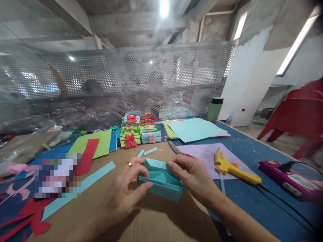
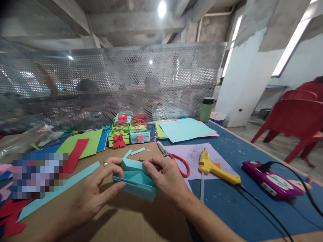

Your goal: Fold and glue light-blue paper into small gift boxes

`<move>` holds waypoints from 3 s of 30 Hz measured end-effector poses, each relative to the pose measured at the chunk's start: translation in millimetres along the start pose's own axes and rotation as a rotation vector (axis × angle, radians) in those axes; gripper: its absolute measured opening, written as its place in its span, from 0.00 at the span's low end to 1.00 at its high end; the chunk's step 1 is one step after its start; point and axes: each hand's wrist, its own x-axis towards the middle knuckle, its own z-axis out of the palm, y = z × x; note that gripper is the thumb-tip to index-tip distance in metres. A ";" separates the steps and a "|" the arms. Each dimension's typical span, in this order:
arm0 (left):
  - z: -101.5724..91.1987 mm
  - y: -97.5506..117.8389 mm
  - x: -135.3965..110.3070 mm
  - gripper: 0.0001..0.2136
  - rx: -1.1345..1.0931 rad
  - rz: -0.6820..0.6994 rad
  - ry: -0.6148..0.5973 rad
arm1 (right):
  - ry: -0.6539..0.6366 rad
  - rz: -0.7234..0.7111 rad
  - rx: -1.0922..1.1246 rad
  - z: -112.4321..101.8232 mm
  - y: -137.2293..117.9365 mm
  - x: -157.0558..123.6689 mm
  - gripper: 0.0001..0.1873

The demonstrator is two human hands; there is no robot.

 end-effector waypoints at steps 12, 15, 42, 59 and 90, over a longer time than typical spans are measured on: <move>2.4 3.3 -1.8 0.07 0.162 0.116 -0.155 | -0.014 -0.140 -0.067 3.1 -3.0 -6.6 0.16; 3.4 0.4 -2.9 0.08 0.115 0.080 -0.192 | -0.085 -0.143 -0.060 2.8 -6.0 -8.1 0.17; -11.3 -23.7 17.1 0.09 0.030 0.105 0.048 | -0.181 0.018 0.342 0.9 1.2 -7.3 0.18; 21.5 8.7 -8.0 0.15 -0.406 -0.394 -0.249 | 0.078 -0.137 -0.050 30.9 10.9 -10.1 0.14; 14.6 12.1 1.6 0.18 -0.548 -0.513 -0.246 | -0.208 0.120 0.264 30.8 7.9 -12.1 0.20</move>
